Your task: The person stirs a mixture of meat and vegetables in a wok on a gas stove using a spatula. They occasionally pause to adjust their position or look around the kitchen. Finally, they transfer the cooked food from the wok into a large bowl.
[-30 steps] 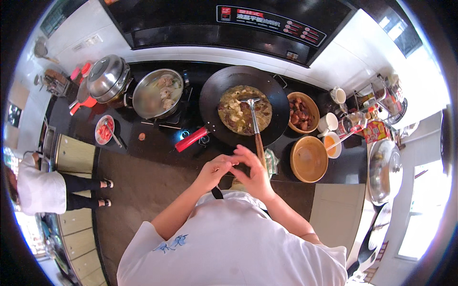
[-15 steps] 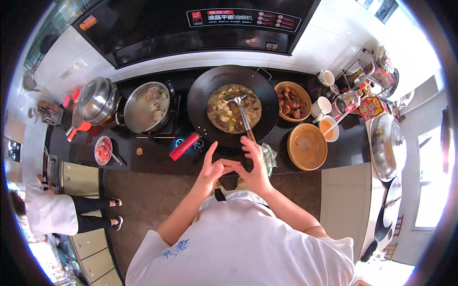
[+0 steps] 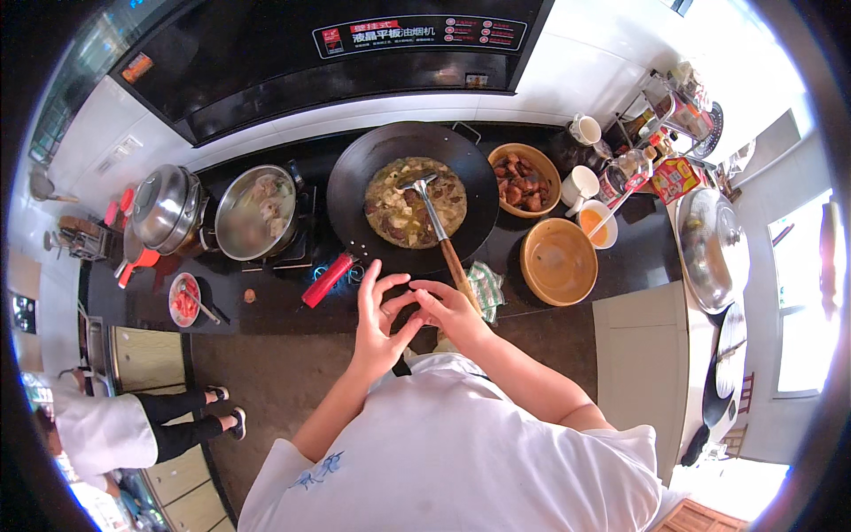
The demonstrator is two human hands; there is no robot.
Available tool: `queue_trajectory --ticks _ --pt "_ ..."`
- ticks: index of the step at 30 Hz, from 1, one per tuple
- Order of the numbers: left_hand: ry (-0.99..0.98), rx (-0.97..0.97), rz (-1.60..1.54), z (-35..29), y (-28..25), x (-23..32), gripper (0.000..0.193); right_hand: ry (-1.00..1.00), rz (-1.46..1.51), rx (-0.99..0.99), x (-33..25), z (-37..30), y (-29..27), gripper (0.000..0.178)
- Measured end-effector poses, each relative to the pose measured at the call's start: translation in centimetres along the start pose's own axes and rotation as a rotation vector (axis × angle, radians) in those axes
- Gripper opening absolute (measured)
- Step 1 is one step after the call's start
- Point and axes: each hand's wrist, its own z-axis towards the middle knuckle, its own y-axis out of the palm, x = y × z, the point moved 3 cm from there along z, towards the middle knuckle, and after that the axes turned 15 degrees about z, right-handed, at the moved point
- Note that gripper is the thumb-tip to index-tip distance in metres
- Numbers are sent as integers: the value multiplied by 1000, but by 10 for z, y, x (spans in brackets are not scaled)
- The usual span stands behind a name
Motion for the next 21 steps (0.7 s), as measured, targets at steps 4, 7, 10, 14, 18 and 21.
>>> queue_trajectory --ticks 4,7,10,14,18,21 --pt "-262 -1 -143 -2 -12 -3 99 -288 -298 47 -2 2 -6 71" --pt "-597 -72 -817 -10 -21 -38 78 -411 -232 -285 -14 -7 22 88" --pt "-536 -42 -559 -9 -23 -54 74 -173 150 -363 -18 -15 33 88" --pt "-408 61 -195 1 -17 -29 90 -133 146 -200 -15 -10 13 72" --pt "-222 -116 -136 -1 -10 -16 100 -7 122 14 -3 -6 7 60" --pt "-251 -193 -113 -4 -6 -12 85 -28 -25 32 0 -3 -1 59"
